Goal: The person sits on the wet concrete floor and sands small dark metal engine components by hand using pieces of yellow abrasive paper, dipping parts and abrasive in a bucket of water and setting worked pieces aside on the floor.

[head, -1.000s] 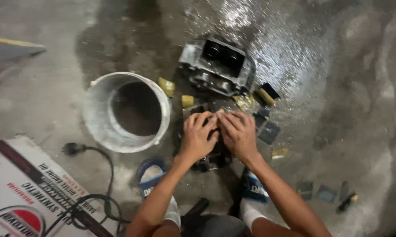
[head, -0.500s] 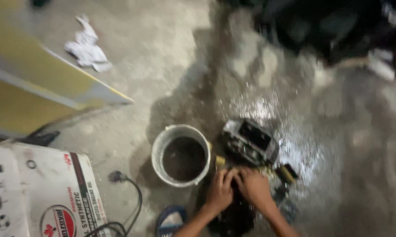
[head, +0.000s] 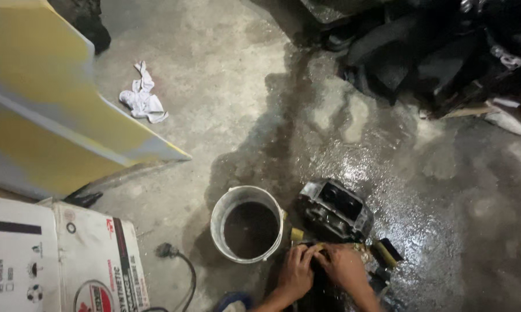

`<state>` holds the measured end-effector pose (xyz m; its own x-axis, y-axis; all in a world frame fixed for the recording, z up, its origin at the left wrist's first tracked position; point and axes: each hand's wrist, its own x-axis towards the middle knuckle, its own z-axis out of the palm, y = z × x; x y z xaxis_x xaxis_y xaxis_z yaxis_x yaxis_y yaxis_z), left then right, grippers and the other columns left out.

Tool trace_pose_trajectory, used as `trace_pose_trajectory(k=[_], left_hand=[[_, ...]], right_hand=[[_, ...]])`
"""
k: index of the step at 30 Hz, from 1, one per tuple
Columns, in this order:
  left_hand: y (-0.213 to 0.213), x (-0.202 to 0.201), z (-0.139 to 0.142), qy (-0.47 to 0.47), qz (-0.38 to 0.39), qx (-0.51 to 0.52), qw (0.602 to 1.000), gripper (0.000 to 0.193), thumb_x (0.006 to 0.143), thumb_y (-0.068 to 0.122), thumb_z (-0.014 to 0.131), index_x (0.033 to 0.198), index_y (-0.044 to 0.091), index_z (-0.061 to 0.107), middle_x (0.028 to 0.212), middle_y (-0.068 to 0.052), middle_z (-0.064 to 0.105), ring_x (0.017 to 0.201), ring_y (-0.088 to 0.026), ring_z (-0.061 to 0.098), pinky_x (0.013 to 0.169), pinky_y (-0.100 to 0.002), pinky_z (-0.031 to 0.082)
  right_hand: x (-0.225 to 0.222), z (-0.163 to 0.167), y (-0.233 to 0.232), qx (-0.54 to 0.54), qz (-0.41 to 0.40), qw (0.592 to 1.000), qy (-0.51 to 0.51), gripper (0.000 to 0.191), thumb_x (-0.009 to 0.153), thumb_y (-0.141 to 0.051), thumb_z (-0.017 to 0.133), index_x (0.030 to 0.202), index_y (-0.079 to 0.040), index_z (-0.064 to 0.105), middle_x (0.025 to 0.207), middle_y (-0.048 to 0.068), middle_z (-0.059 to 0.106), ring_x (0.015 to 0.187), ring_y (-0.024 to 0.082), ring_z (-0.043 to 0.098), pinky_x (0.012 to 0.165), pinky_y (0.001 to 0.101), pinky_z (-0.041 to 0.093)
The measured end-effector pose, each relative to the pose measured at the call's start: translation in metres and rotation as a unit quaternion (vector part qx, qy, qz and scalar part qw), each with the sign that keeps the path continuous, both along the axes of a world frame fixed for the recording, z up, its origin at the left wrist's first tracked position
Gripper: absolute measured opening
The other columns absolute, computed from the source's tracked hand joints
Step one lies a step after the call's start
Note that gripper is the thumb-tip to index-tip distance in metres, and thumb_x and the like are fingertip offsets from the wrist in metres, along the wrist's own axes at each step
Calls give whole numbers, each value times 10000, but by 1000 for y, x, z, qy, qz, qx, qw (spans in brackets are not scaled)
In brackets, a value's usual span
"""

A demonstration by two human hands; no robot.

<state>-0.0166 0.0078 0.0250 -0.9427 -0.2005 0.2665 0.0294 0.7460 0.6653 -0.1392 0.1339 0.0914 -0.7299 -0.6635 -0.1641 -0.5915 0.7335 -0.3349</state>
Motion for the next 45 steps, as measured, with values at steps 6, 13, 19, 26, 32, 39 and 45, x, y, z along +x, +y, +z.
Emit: trace_pose_trajectory(k=[6, 13, 19, 26, 32, 39, 45], left_hand=[[0, -2, -12, -9, 16, 19, 1000, 583, 763, 21, 616, 1337, -13, 522, 1321, -231, 527, 1263, -446, 493, 1088, -531, 397], [4, -9, -23, 3, 54, 8, 998, 573, 767, 15, 609, 1327, -52, 508, 1331, -290, 496, 1234, -485, 476, 1062, -540, 392], [1, -4, -10, -19, 13, 24, 999, 555, 770, 24, 604, 1322, -1, 551, 1255, -232, 527, 1179, -442, 510, 1030, -519, 420], [-2, -5, -14, -33, 12, -10, 999, 548, 750, 40, 610, 1290, 10, 525, 1260, -227, 522, 1178, -449, 497, 1025, -534, 416], [1, -4, -30, -13, 25, 49, 998, 373, 936, 164, 600, 1305, 110, 619, 1215, -162, 590, 1152, -378, 559, 998, -491, 451], [1, -5, -22, 23, 16, 27, 999, 459, 875, 128, 592, 1328, 54, 593, 1263, -202, 570, 1168, -424, 530, 994, -502, 438], [2, -4, -24, -33, 21, 38, 999, 343, 891, 110, 566, 1225, 59, 632, 1233, -188, 586, 1159, -419, 539, 1002, -502, 444]], right_hand=[[-6, -12, -6, 26, 33, 998, -42, 468, 914, -548, 584, 947, -105, 732, 919, 169, 726, 893, 377, 704, 801, 502, 550], [-25, -34, -6, -101, 69, 988, -95, 531, 946, -504, 596, 1002, 20, 657, 966, 250, 702, 934, 444, 661, 801, 516, 531], [-11, -19, 7, -61, 75, 987, -130, 431, 976, -437, 543, 980, -38, 705, 988, 212, 705, 967, 414, 659, 853, 493, 523], [-10, -15, 5, -147, 107, 975, -131, 421, 1013, -416, 520, 987, -32, 691, 1010, 201, 695, 983, 421, 646, 856, 489, 522], [2, -5, 6, -142, 24, 980, -137, 487, 937, -500, 578, 998, -28, 679, 1025, 215, 670, 999, 434, 631, 854, 487, 518], [6, -10, -4, -86, 59, 993, -62, 582, 954, -525, 607, 1025, 49, 673, 1074, 284, 634, 994, 462, 614, 881, 497, 512], [8, -13, 2, -74, 91, 990, -83, 515, 949, -491, 577, 1014, 6, 700, 1065, 234, 662, 1003, 424, 624, 880, 500, 507]])
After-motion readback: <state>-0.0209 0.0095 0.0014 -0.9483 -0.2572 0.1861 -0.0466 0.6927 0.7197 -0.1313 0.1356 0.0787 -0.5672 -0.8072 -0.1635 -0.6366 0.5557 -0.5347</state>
